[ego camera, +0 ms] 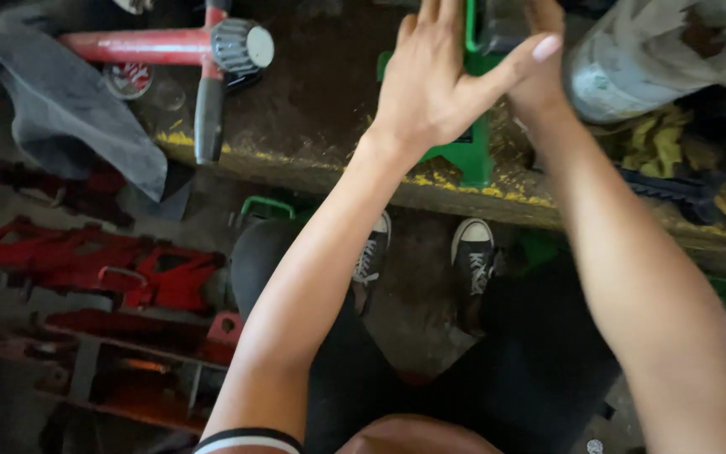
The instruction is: The person picks up a green metal part and a black metal part from a cluttered workbench. They use a blue cloth to wipe the black metal part, cleaning its surface and edges. The person then wipes the green metal part with the same cloth.
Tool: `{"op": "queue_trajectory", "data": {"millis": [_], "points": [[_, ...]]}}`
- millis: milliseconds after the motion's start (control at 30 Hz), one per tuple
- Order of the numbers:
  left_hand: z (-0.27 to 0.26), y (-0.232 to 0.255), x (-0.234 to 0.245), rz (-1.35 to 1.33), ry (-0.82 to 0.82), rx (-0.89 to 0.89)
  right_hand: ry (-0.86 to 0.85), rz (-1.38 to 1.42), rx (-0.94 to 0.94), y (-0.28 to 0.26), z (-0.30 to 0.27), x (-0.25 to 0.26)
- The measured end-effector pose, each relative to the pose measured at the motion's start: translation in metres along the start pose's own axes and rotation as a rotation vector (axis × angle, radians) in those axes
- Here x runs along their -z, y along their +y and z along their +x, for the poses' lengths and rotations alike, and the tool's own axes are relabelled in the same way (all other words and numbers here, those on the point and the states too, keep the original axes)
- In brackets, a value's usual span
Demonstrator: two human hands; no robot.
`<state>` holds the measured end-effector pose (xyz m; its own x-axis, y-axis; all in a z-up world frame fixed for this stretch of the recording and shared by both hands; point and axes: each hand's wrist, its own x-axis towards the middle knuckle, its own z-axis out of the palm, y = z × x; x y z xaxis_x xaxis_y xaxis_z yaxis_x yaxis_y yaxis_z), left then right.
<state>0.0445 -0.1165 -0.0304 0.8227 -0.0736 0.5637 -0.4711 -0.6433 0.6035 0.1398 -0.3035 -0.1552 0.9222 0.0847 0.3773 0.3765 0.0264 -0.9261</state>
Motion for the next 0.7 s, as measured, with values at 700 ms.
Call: {"op": "queue_trajectory", "data": {"millis": [700], "points": [[-0.011,0.026,0.023,-0.036,-0.035,0.265,0.197,-0.179,-0.212,-0.208,-0.009,-0.030]]}}
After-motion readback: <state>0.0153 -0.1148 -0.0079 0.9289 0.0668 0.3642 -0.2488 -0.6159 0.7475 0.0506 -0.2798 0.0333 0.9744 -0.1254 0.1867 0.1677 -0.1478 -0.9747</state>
